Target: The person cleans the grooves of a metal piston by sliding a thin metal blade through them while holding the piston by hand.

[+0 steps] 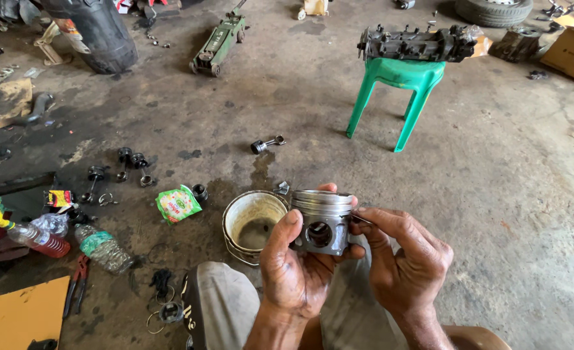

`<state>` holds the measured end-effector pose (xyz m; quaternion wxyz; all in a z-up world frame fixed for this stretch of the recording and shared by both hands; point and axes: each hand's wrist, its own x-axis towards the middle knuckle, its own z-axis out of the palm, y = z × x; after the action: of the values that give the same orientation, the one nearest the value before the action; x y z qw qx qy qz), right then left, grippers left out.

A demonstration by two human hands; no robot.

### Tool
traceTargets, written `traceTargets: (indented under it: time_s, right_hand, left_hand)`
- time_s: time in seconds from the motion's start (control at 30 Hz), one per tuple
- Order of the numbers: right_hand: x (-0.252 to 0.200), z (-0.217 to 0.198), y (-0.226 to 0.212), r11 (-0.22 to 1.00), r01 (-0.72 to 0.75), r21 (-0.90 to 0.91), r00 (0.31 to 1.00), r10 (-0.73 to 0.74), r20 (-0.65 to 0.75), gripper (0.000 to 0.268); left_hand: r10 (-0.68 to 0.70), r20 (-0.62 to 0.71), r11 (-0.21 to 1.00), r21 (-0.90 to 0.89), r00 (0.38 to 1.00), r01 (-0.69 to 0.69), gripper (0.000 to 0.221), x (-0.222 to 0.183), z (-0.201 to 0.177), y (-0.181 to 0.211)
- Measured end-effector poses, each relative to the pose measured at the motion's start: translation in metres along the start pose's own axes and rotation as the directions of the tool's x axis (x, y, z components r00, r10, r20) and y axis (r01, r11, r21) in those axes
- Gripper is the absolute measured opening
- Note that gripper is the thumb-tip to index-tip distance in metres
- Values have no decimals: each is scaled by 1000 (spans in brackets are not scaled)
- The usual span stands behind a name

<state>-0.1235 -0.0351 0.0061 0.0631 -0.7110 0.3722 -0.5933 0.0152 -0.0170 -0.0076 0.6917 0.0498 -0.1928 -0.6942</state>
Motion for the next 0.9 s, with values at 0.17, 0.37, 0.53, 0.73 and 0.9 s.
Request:
traceTargets:
  time_s: [0.17, 0.37, 0.53, 0.73, 0.9]
  right_hand:
    - [-4, 3, 8, 998, -51, -29, 999, 51, -2, 10]
    - [-8, 11, 48, 970, -238, 56, 970, 235, 57, 3]
    - [-14, 65, 114, 801, -495, 337, 869, 450, 208, 10]
    - [-34, 169, 204, 783, -610, 118, 762, 539, 360, 14]
    - [-53, 220, 240, 862, -505, -45, 769, 474, 429, 13]
  left_hand:
    - [18, -1, 1000, 0, 1000, -18, 64, 4, -7, 3]
    - [242, -47, 897, 392, 969, -205, 53, 47, -93, 49]
    - [307, -635, 676, 669, 709, 307, 62, 140, -270, 65]
    - [274, -666, -466, 539, 694, 702, 85, 177, -484, 30]
    - [179, -824, -699, 278, 538, 659, 74, 170, -575, -3]
